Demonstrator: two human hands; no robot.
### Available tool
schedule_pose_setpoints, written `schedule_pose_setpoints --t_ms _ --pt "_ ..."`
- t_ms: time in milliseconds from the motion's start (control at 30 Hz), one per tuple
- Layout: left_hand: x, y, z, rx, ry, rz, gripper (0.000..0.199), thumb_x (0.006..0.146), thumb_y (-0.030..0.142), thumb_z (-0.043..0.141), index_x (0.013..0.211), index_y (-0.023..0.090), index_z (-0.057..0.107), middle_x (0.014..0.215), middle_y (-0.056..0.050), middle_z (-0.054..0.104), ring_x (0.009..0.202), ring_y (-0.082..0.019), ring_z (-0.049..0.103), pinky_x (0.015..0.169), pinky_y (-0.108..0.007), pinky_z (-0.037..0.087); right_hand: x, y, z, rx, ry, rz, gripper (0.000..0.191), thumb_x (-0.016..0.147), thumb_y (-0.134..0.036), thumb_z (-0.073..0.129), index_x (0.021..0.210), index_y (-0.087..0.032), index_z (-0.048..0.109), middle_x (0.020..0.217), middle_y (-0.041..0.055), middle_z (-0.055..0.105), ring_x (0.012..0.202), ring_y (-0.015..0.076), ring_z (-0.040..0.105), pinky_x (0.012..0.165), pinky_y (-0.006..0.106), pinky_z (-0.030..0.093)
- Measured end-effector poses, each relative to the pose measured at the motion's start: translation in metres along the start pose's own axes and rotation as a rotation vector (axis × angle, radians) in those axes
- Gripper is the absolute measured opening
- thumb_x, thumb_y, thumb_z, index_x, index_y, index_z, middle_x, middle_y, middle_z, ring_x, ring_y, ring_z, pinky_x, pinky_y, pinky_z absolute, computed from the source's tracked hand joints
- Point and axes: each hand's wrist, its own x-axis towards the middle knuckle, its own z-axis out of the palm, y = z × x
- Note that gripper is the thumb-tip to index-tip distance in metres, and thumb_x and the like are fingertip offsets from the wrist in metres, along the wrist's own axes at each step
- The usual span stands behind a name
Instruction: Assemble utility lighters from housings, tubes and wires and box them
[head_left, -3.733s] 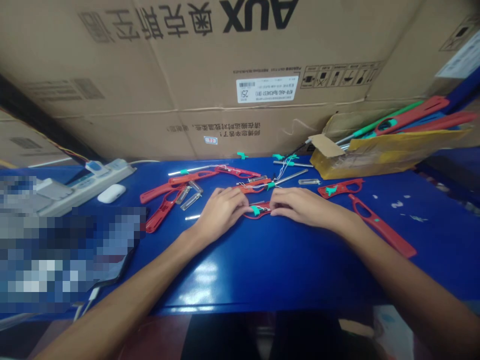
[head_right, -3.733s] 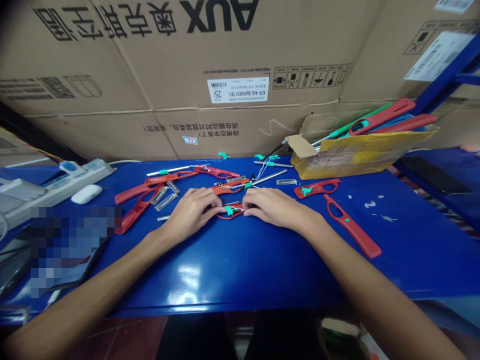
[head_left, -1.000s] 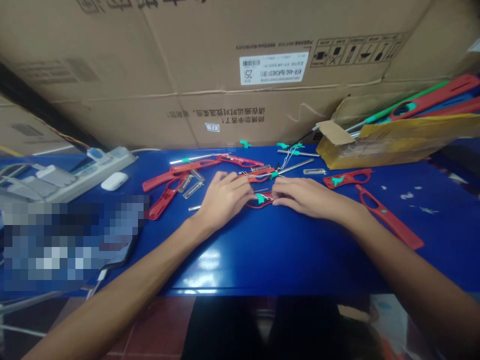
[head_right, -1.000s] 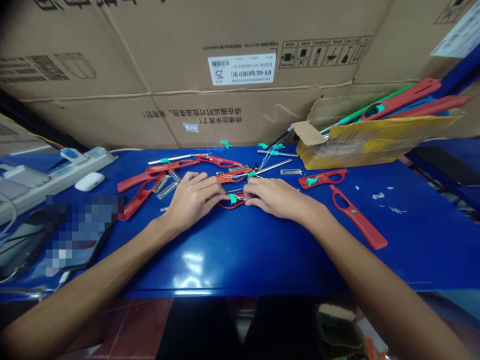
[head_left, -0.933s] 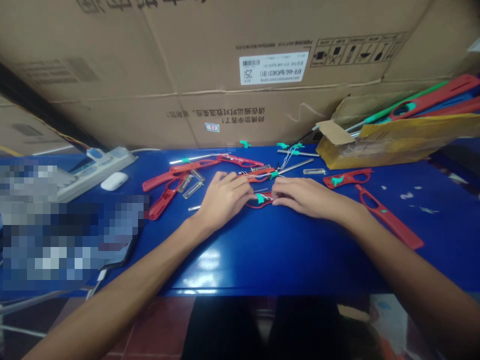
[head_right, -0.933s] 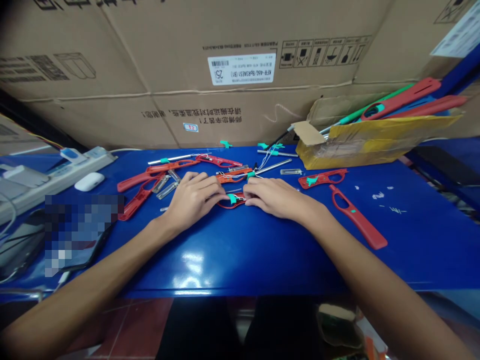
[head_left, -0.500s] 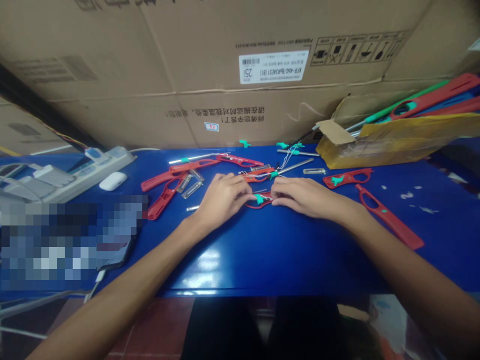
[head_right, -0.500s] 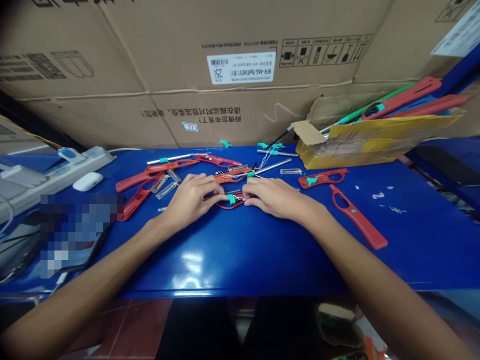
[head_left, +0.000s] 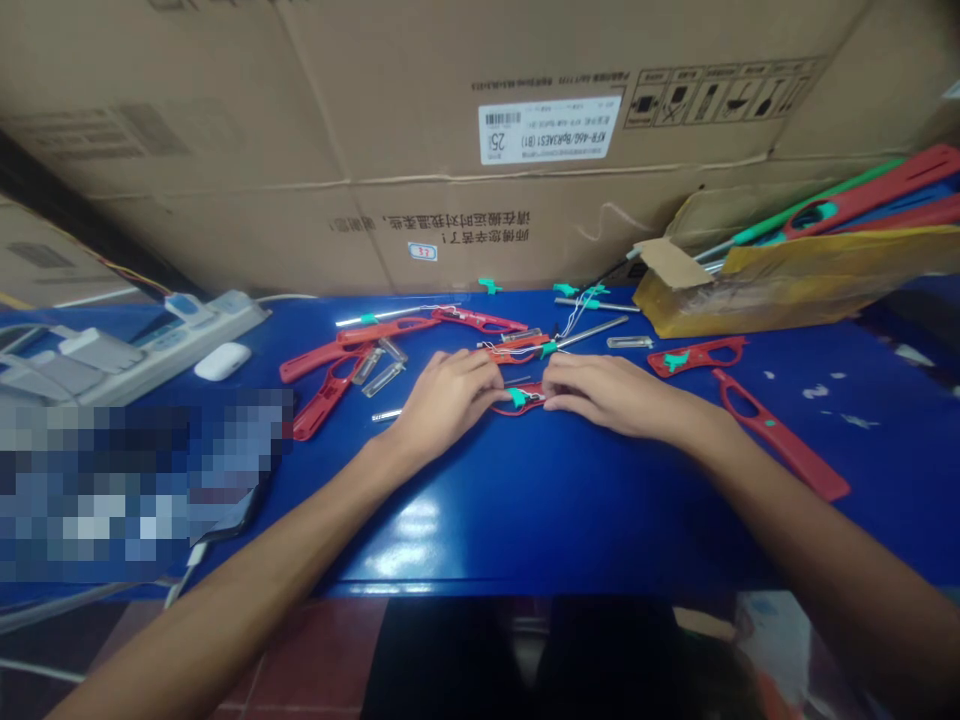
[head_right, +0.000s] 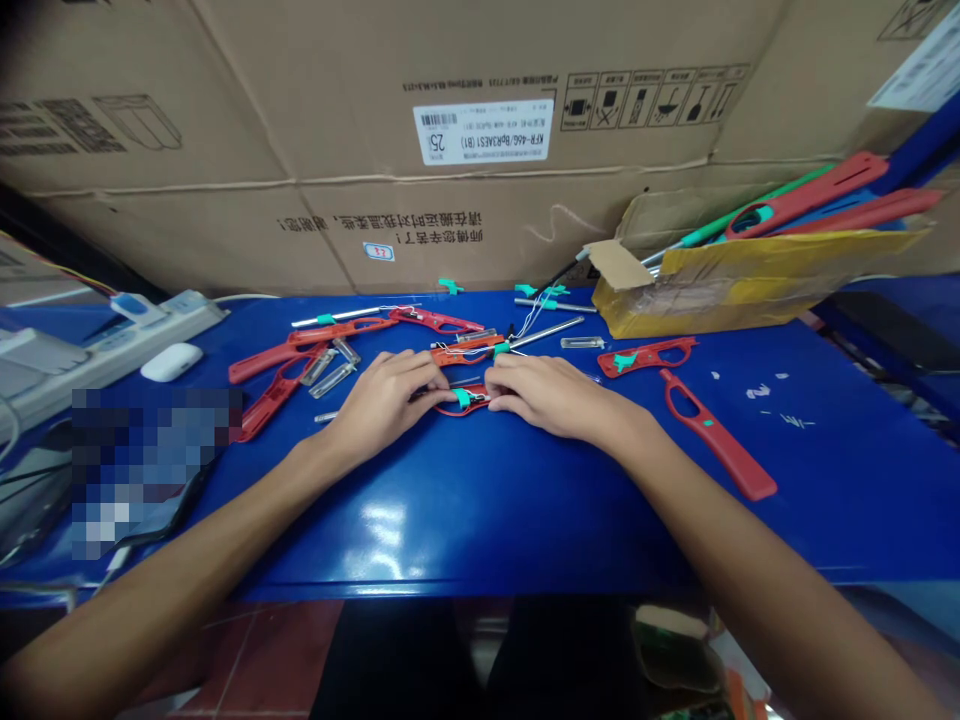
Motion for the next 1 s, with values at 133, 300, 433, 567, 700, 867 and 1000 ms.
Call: schedule_pose_setpoints --t_ms 133,300,433,567,700,867,1000 --pt "-0.002 -0.001 -0.006 0.090 -0.010 0.084 0.020 0.101 0.034 0.060 0.091 0.020 0.071 0.093 -0.003 0.071 0.086 -0.021 0.056 0.079 -0.035 0.034 0.000 -0.001 0.000 0.013 0.009 0.010 0.019 0.101 -0.035 0.049 0.094 -0.021 0.061 0.100 0.0048 0.065 0.087 0.0199 0.060 0.072 0.033 0.040" --pt "-0.005 -0.003 -0.016 0.125 -0.068 0.190 0.020 0.103 0.027 0.055 0.105 0.022 0.075 0.102 -0.004 0.069 0.093 -0.021 0.057 0.082 -0.036 0.035 -0.001 0.000 0.000 0.006 0.006 0.017 0.019 0.101 -0.037 0.051 0.093 -0.022 0.060 0.100 0.0047 0.065 0.088 0.0198 0.060 0.072 0.032 0.040" --pt "-0.007 -0.007 -0.020 0.119 -0.083 0.204 0.022 0.104 0.028 0.054 0.110 0.024 0.075 0.104 -0.004 0.068 0.092 -0.020 0.057 0.081 -0.036 0.034 -0.002 -0.001 0.000 0.001 0.033 -0.001 0.016 0.101 -0.035 0.054 0.097 -0.022 0.061 0.098 0.0038 0.067 0.085 0.0193 0.061 0.070 0.031 0.041" --pt "-0.008 -0.009 -0.020 0.096 -0.104 0.200 0.023 0.103 0.035 0.056 0.114 0.026 0.075 0.103 -0.003 0.067 0.093 -0.020 0.058 0.081 -0.036 0.034 -0.003 -0.004 -0.002 -0.081 0.120 -0.126 0.027 0.101 -0.036 0.055 0.122 -0.023 0.065 0.108 0.0069 0.067 0.101 0.0229 0.062 0.082 0.033 0.044" --pt "-0.008 -0.010 -0.020 0.061 -0.119 0.194 0.027 0.100 0.042 0.060 0.117 0.025 0.073 0.103 -0.004 0.067 0.097 -0.021 0.059 0.084 -0.035 0.035 -0.003 -0.009 0.000 -0.140 0.089 -0.154 0.036 0.102 -0.039 0.053 0.134 -0.030 0.065 0.104 0.0068 0.065 0.092 0.0214 0.061 0.073 0.030 0.042" --pt "-0.008 -0.013 -0.024 0.031 -0.153 0.168 0.035 0.099 0.044 0.061 0.125 0.023 0.067 0.113 -0.006 0.067 0.104 -0.024 0.061 0.088 -0.037 0.040 -0.001 -0.011 0.002 -0.135 0.031 -0.136 0.034 0.102 -0.043 0.053 0.128 -0.031 0.070 0.092 0.0039 0.063 0.076 0.0165 0.056 0.064 0.027 0.035" --pt "-0.009 -0.022 -0.035 -0.064 -0.189 0.123 0.035 0.098 0.043 0.062 0.123 0.019 0.066 0.117 -0.008 0.065 0.107 -0.024 0.063 0.089 -0.036 0.047 -0.001 -0.012 0.002 -0.144 0.037 -0.130 0.034 0.102 -0.043 0.052 0.126 -0.028 0.071 0.090 0.0034 0.064 0.076 0.0166 0.057 0.061 0.027 0.034"
